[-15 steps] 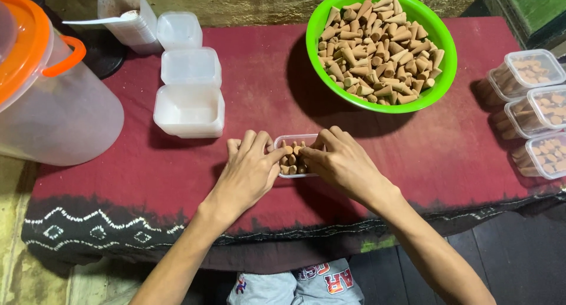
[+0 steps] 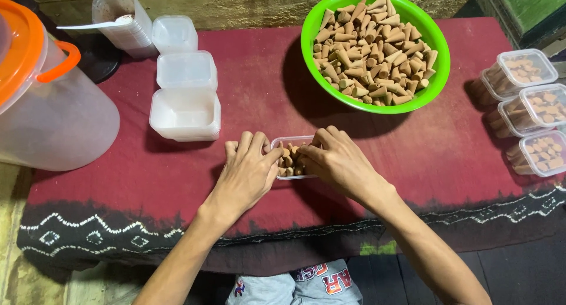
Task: Packing incense cones from a large bowl into small plastic containers
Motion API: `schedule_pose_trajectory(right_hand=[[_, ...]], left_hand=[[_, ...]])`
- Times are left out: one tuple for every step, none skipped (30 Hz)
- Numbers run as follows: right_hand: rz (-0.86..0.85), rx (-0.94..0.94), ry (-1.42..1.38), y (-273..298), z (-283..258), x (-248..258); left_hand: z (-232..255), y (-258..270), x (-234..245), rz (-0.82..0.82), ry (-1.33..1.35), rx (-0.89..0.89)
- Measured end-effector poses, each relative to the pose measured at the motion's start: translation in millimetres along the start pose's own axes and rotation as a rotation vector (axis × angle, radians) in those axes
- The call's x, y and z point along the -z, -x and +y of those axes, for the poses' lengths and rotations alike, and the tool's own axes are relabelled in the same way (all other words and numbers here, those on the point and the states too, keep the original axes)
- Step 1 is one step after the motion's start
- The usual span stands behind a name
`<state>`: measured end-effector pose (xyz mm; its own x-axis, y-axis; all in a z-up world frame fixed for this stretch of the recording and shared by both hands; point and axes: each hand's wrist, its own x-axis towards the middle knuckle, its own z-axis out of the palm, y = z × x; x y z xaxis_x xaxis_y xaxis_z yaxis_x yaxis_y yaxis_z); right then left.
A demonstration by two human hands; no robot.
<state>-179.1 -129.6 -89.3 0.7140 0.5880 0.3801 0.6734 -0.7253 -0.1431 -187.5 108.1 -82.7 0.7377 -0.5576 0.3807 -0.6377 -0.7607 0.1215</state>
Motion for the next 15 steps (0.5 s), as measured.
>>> schedule_pose_trajectory(right_hand=[[0.002, -0.001, 0.000, -0.7, -1.0, 3.5], [-0.011, -0.015, -0.007, -1.2, -1.8, 7.2], [-0.025, -0.031, -0.015, -1.2, -2.9, 10.9], [-0.023, -0.033, -0.014, -0.4, -2.3, 13.5], [-0.032, -0.055, -0.045, -0.4, -0.7, 16.9], [-0.040, -0.078, -0.077, -0.3, 1.0, 20.8], [-0.031, -0.084, -0.070, 0.0, 3.3, 26.7], [-0.031, -0.118, -0.124, 0.6, 5.8, 33.0], [-0.029, -0.154, -0.178, 2.0, 9.2, 39.8], [-0.020, -0.162, -0.170, 2.7, 15.5, 45.8], [-0.012, -0.171, -0.169, 3.9, 21.3, 51.9], [-0.004, -0.178, -0.168, 5.0, 27.1, 57.7], [0.002, -0.186, -0.162, 7.0, 32.6, 64.5], [0.038, -0.210, -0.171, 8.8, 38.3, 71.0], [0.071, -0.231, -0.180, 10.0, 43.8, 77.2]], left_hand=[[0.1, -0.3, 0.7, 0.000, -0.001, -0.002], [0.4, -0.7, 1.5, 0.007, 0.008, 0.003], [1.0, -1.0, 2.0, 0.014, 0.017, 0.008], [1.3, -0.9, 5.1, 0.014, 0.017, 0.005], [1.0, -2.6, 8.1, 0.019, 0.019, 0.015], [1.1, -4.6, 11.4, 0.024, 0.021, 0.024], [-1.3, -6.0, 11.5, 0.028, 0.020, 0.012], [-3.3, -7.9, 11.7, 0.017, 0.009, 0.013], [-4.8, -11.1, 11.3, 0.005, -0.001, 0.012], [-5.9, -16.7, 14.2, 0.009, -0.001, -0.002], [-6.6, -21.3, 16.9, 0.018, -0.007, -0.005], [-7.5, -26.0, 19.4, 0.027, -0.012, -0.008], [-9.2, -33.3, 19.0, 0.030, -0.010, -0.018], [-11.2, -40.7, 18.4, 0.033, -0.019, -0.030], [-13.5, -47.5, 17.8, 0.037, -0.027, -0.039]])
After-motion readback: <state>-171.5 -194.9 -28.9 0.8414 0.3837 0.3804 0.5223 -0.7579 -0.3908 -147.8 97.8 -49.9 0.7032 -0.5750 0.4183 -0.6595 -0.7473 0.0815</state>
